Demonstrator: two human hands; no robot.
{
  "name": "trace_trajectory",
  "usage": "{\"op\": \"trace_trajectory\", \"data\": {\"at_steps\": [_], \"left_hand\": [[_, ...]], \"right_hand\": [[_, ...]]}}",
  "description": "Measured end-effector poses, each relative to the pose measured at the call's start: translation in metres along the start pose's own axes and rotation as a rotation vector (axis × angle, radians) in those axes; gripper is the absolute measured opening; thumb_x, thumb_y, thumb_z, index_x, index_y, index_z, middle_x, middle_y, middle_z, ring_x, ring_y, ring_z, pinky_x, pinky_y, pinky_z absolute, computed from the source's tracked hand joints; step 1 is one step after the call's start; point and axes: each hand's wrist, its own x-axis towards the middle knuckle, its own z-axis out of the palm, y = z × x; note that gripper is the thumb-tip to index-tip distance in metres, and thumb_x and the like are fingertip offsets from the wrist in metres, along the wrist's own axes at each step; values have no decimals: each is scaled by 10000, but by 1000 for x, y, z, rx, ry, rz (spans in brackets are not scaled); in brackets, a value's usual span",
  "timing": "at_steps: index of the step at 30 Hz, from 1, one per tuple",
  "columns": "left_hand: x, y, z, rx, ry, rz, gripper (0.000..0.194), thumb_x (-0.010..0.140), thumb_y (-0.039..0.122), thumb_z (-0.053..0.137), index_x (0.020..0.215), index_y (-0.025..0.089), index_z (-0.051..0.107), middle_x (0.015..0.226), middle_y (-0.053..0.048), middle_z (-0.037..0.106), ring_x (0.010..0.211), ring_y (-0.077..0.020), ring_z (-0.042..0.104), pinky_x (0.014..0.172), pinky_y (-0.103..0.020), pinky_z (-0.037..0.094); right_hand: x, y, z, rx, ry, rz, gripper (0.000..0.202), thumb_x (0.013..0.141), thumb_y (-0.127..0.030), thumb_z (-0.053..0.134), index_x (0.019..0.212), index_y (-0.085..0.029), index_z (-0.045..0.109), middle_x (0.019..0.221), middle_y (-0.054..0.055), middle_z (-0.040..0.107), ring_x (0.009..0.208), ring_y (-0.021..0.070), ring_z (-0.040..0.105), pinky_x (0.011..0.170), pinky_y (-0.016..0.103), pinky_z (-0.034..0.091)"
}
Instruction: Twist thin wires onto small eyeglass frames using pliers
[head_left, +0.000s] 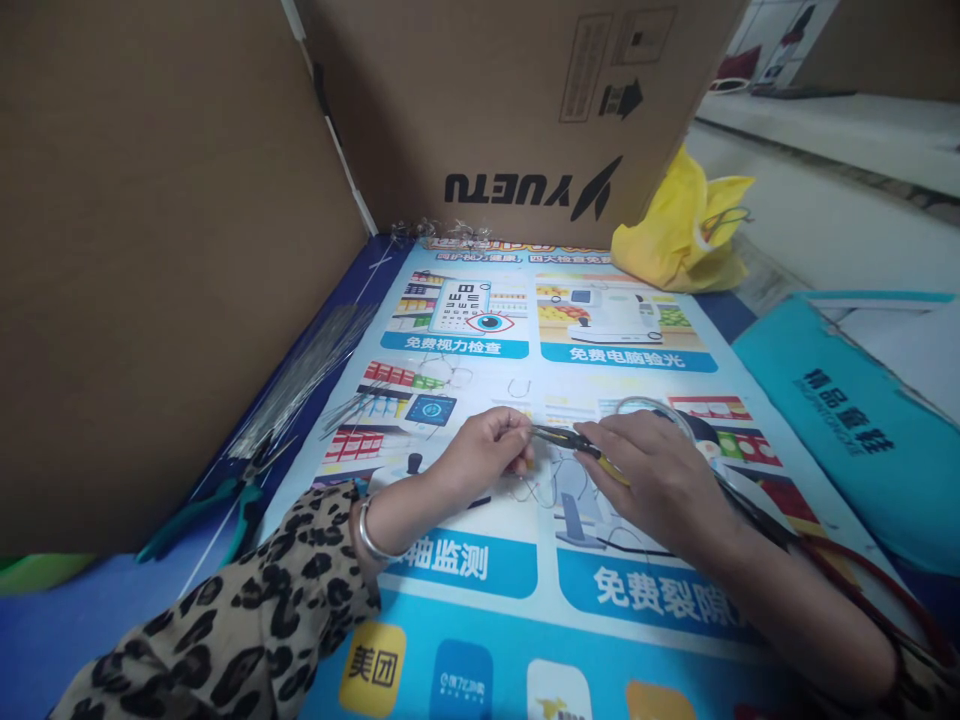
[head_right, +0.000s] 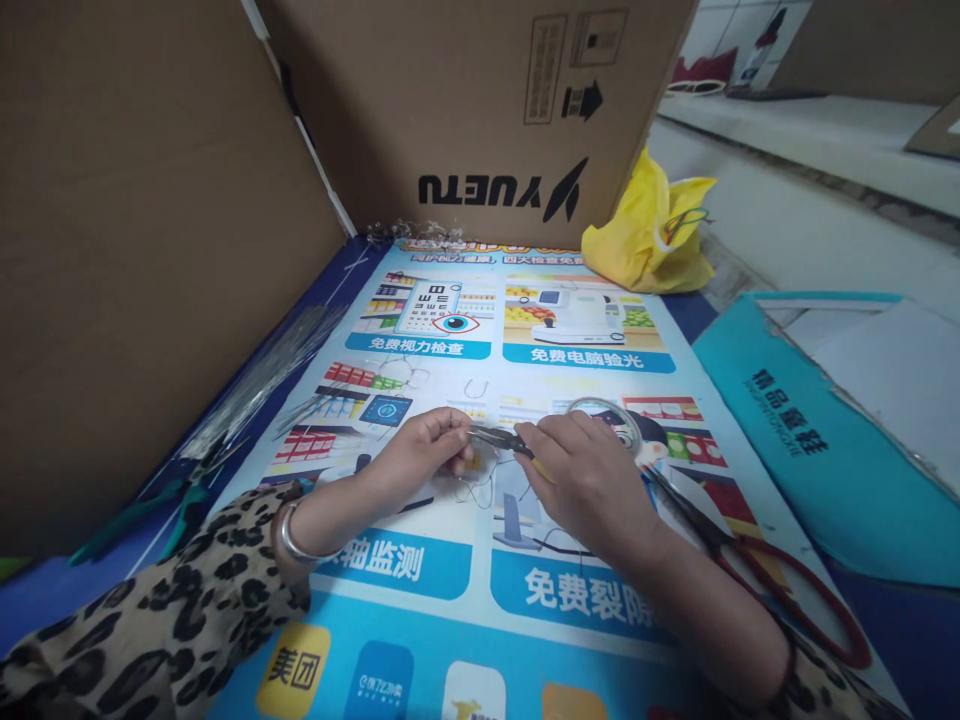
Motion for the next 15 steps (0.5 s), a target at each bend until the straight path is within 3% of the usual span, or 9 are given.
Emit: {"op": "trace_trajectory", "data": {"at_steps": [15], "left_hand": [[-1, 2, 0, -6, -28, -18, 138, 814, 285, 527, 787, 154, 489, 644, 32, 545, 497, -45, 476, 521, -194, 374]], "right_hand": [[1, 10, -9, -142, 2, -168, 231, 820, -161, 566, 1037, -113, 631, 860, 82, 660, 781, 203, 530, 714, 343, 395]]}}
